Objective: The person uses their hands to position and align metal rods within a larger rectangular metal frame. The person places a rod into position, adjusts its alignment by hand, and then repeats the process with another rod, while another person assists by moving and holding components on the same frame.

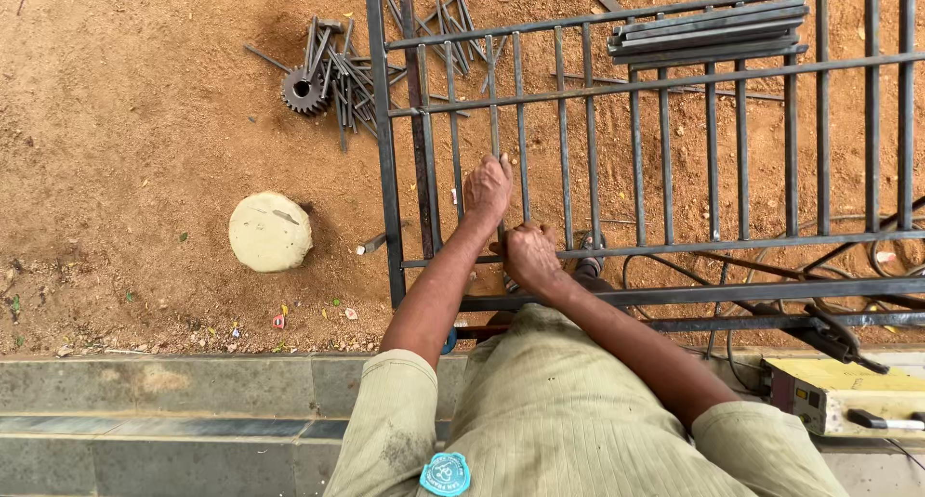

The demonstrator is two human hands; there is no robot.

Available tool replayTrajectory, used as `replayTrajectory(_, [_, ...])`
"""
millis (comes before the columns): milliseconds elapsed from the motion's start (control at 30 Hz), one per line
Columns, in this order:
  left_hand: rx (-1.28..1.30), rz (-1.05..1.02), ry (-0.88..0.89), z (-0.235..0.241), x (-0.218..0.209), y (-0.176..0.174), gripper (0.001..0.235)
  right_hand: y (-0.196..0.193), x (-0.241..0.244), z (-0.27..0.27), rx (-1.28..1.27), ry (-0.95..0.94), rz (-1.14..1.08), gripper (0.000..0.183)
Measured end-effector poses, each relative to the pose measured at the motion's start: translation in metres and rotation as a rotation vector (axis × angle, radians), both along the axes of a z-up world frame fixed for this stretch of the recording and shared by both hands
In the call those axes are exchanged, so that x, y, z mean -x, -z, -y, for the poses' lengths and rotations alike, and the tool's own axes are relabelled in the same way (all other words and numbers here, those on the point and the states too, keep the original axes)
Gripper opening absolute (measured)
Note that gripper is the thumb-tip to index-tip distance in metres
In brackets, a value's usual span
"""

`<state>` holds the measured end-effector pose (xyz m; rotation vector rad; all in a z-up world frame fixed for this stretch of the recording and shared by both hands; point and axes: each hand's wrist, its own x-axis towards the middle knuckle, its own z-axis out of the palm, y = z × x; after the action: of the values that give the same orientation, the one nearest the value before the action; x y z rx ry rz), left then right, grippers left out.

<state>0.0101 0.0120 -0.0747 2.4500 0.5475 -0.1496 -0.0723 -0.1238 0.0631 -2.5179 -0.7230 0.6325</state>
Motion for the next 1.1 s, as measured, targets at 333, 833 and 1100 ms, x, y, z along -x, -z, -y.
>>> replayTrajectory(333, [0.014, -0.035, 0.004, 0.0, 0.001, -0.003, 0.04, -0.033, -0.002, -0.01, 0.196, 0.072, 0.012, 0.018])
replayTrajectory(833, [-0.05, -0.047, -0.021, 0.004, -0.005, 0.01, 0.039, -0.007, -0.006, -0.022, 0.287, 0.16, -0.206, 0.033])
replayTrajectory(1100, [-0.059, -0.15, -0.037, 0.009, -0.002, -0.006, 0.042, 0.038, -0.005, -0.013, 0.199, 0.17, -0.191, 0.029])
